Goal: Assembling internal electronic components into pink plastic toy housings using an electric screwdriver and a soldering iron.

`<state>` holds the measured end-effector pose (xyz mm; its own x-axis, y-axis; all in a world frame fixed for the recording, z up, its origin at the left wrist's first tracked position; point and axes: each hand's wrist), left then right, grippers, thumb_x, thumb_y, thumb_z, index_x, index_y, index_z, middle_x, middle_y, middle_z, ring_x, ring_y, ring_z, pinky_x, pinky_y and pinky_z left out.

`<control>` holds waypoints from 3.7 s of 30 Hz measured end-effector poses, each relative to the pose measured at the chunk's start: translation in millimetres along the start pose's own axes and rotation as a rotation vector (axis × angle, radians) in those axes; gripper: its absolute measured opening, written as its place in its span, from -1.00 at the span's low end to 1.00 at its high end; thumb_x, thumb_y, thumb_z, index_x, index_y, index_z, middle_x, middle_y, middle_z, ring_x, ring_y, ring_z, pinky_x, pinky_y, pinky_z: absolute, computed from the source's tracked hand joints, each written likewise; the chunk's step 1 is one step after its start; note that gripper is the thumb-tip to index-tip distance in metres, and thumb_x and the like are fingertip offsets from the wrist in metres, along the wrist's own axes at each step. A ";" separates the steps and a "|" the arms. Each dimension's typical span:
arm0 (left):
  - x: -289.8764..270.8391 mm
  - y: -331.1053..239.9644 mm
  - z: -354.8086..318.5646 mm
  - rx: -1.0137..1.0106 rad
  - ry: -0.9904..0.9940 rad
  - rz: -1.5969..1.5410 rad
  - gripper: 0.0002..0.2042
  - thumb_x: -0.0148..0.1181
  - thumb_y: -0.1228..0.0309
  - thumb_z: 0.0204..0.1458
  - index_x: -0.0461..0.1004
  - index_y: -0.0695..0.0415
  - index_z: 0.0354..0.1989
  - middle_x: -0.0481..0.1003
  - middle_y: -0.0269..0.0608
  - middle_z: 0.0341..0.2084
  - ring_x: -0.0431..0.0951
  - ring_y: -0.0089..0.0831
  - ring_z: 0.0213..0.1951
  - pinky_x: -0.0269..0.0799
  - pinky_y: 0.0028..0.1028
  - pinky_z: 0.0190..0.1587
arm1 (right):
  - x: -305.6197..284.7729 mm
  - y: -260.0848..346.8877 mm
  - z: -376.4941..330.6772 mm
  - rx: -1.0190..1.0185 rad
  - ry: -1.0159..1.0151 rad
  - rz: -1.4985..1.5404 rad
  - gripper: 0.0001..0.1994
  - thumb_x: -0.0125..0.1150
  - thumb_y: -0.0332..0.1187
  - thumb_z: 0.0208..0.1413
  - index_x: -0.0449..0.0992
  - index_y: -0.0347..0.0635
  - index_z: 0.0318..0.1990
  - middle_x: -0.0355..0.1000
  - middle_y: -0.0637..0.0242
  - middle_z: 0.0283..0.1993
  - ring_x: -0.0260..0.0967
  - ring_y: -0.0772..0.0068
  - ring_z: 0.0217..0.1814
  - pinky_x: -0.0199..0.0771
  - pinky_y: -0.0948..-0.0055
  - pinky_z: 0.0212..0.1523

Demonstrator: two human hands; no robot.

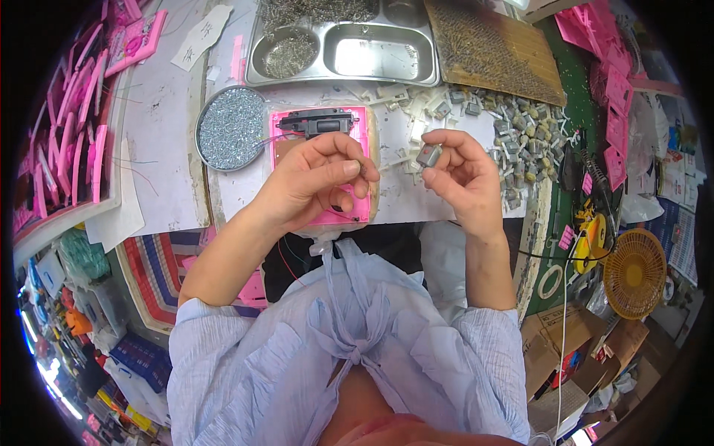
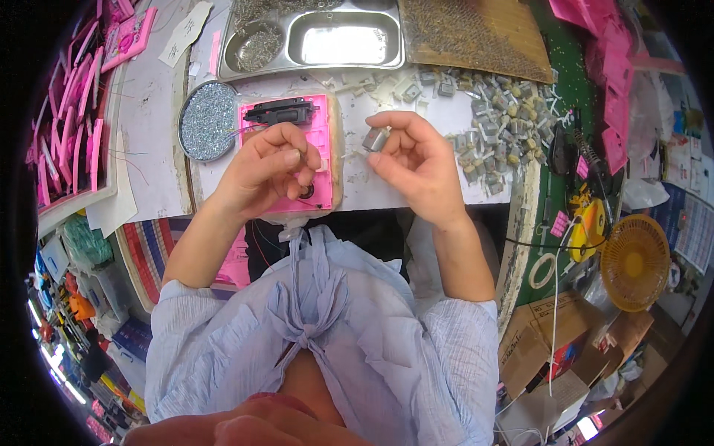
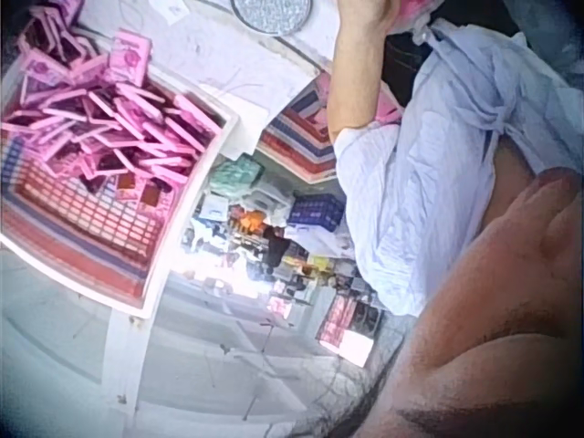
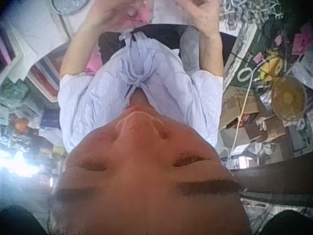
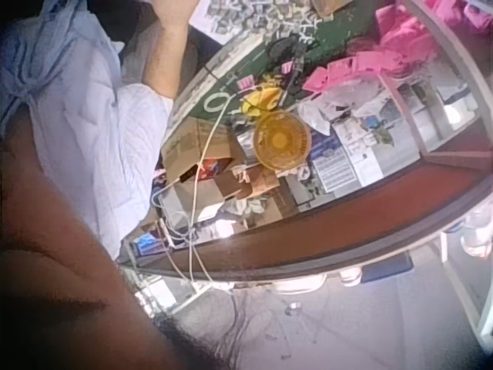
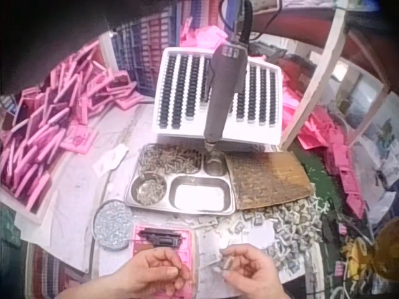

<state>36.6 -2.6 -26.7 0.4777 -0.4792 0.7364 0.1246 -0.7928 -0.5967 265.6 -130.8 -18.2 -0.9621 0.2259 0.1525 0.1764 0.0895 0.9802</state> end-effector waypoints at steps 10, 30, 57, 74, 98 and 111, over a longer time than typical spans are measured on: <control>6.7 21.1 -8.6 0.441 -0.193 0.770 -0.87 0.29 0.61 0.14 0.56 0.29 -0.15 0.57 -0.25 -0.29 0.57 -0.63 -0.29 0.53 -0.62 -0.33 | 34.4 -2.1 6.6 0.093 0.142 0.263 -0.55 0.32 -0.59 0.16 0.42 -0.32 0.22 0.44 0.50 -0.36 0.38 0.75 -0.31 0.37 0.70 -0.25; 15.7 24.8 -11.3 0.444 -0.197 0.655 -0.84 0.27 0.68 0.12 0.52 0.31 -0.14 0.53 -0.27 -0.22 0.58 -0.61 -0.19 0.64 -0.62 -0.22 | 33.4 -10.2 4.2 0.116 0.151 0.210 -0.57 0.33 -0.51 0.19 0.43 -0.29 0.21 0.43 0.51 -0.41 0.36 0.78 -0.38 0.28 0.74 -0.37; 13.8 27.7 -13.5 0.784 -0.221 1.262 -0.75 0.37 0.59 0.00 0.54 0.16 -0.13 0.61 -0.15 -0.34 0.65 -0.17 -0.31 0.57 -0.28 -0.27 | 52.0 -19.3 -4.8 0.122 -0.001 0.291 -0.50 0.33 -0.71 0.13 0.33 -0.31 0.22 0.49 0.36 -0.25 0.47 0.72 -0.25 0.46 0.71 -0.27; 17.1 21.2 -12.8 0.765 -0.272 1.307 -0.80 0.37 0.57 0.06 0.59 0.21 -0.12 0.64 -0.12 -0.32 0.66 -0.31 -0.36 0.57 -0.41 -0.31 | 56.4 -21.4 -2.4 0.026 -0.089 0.186 -0.49 0.29 -0.75 0.12 0.31 -0.33 0.22 0.49 0.31 -0.27 0.50 0.62 -0.25 0.56 0.64 -0.22; 22.6 -37.8 134.6 0.655 -0.208 1.408 -0.82 0.28 0.40 0.17 0.58 0.24 -0.15 0.63 -0.16 -0.38 0.62 -0.41 -0.32 0.52 -0.41 -0.22 | -0.2 -27.0 -11.5 -0.391 -0.317 -0.010 -0.44 0.35 -0.78 0.02 0.29 -0.35 0.19 0.50 0.15 0.00 0.57 0.44 -0.06 0.61 0.52 -0.02; 40.1 -37.6 176.2 0.974 0.003 1.756 -0.81 0.38 0.41 0.07 0.59 0.17 -0.18 0.55 -0.18 -0.32 0.60 -0.28 -0.26 0.49 -0.35 -0.21 | -13.1 -26.0 -27.7 -0.380 -0.402 -0.045 -0.44 0.38 -0.75 0.01 0.32 -0.34 0.18 0.49 0.23 -0.04 0.55 0.52 -0.10 0.60 0.54 -0.08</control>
<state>204.3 74.4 -31.0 0.5803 -0.3592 -0.7309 -0.0469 0.8813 -0.4703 267.9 -163.0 -42.2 -0.7985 0.5894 0.1224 -0.0219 -0.2316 0.9726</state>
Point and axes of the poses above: each hand's wrist, its own z-axis towards the middle knuckle, its own x-axis out of the palm, y = z × x
